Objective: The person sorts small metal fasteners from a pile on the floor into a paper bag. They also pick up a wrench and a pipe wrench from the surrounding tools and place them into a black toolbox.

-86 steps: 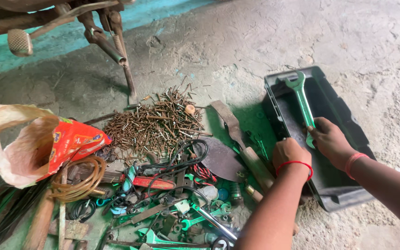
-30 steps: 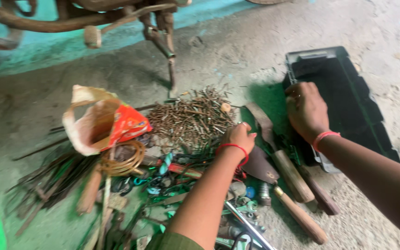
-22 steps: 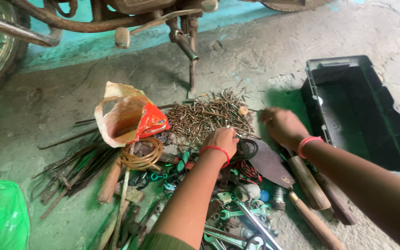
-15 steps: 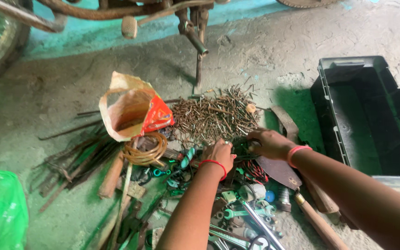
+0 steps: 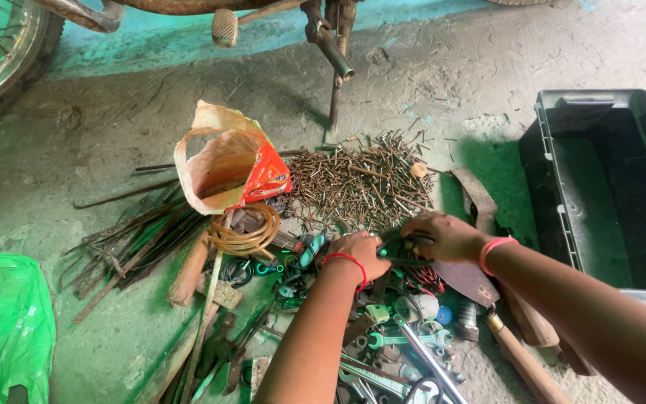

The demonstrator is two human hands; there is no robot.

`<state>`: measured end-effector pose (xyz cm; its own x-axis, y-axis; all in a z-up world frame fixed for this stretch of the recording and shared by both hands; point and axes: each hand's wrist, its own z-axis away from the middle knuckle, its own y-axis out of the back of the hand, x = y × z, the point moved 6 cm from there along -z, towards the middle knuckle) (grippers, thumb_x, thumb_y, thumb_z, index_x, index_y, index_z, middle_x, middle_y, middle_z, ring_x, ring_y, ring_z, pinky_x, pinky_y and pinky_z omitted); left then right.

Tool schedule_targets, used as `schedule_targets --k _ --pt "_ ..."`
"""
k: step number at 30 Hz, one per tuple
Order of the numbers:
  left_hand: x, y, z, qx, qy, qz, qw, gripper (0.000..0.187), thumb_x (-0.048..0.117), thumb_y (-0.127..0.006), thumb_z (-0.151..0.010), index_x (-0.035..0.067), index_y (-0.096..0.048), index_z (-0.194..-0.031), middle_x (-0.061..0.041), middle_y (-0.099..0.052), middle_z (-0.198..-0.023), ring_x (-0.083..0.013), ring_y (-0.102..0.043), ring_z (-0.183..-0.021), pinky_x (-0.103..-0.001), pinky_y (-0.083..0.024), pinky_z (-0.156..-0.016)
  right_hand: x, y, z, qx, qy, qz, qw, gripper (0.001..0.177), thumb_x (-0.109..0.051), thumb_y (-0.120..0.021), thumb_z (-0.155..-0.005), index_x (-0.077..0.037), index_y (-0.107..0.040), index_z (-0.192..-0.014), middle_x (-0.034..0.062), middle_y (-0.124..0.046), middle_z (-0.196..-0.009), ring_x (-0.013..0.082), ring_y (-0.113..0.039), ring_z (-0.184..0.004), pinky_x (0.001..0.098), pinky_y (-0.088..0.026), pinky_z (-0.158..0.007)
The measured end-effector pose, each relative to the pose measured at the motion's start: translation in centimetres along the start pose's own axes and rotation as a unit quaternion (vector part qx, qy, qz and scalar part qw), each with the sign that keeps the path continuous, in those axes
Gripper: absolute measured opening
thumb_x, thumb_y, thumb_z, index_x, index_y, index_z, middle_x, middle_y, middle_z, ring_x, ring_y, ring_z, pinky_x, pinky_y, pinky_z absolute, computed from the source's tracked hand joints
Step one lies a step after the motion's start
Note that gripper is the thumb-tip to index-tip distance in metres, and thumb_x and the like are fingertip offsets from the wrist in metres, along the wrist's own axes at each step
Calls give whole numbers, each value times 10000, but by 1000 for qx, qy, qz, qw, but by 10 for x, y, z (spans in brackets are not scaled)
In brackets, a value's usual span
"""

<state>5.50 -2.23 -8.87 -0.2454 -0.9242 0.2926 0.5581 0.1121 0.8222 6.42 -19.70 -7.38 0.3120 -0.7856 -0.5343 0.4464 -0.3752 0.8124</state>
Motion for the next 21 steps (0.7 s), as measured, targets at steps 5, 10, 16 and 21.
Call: schedule_targets --k 5,10,16,21 --pt "-7 27 24 -33 8 141 989 606 458 -853 -754 142 -723 -1255 -106 -712 -1246 -290 -711 -1071 -415 -579 -948 8 -4 1 -43 -25 -43 998 387 -141 -711 -810 -212 -730 -1190 33 -744 -1204 229 -684 -1165 386 -514 -1051" --pt "-11 25 40 -109 70 290 948 585 336 -913 -725 61 -744 -1213 -119 -788 -1112 -209 -786 -813 -296 -664 -581 6 -5 -1 -94 -22 -65 993 380 -103 -689 -787 -220 -784 -1136 13 -791 -1129 188 -727 -1097 362 -543 -1000" --pt "-14 -1 33 -170 55 287 941 469 362 -886 -693 57 -806 -1040 -85 -784 -1122 -268 -760 -854 -406 -683 -647 -3 -14 11 -154 -37 -80 984 228 -181 -680 -864 -203 -819 -1043 16 -812 -1058 165 -740 -1046 338 -557 -972" --pt "-16 -11 18 5 -55 126 991 495 521 -884 -740 101 -837 -999 -185 -757 -1091 -350 -704 -1044 -442 -545 -982 2 -12 11 -142 -60 -112 982 207 -182 -680 -884 -193 -833 -1023 5 -818 -1073 151 -721 -1089 352 -504 -1032"
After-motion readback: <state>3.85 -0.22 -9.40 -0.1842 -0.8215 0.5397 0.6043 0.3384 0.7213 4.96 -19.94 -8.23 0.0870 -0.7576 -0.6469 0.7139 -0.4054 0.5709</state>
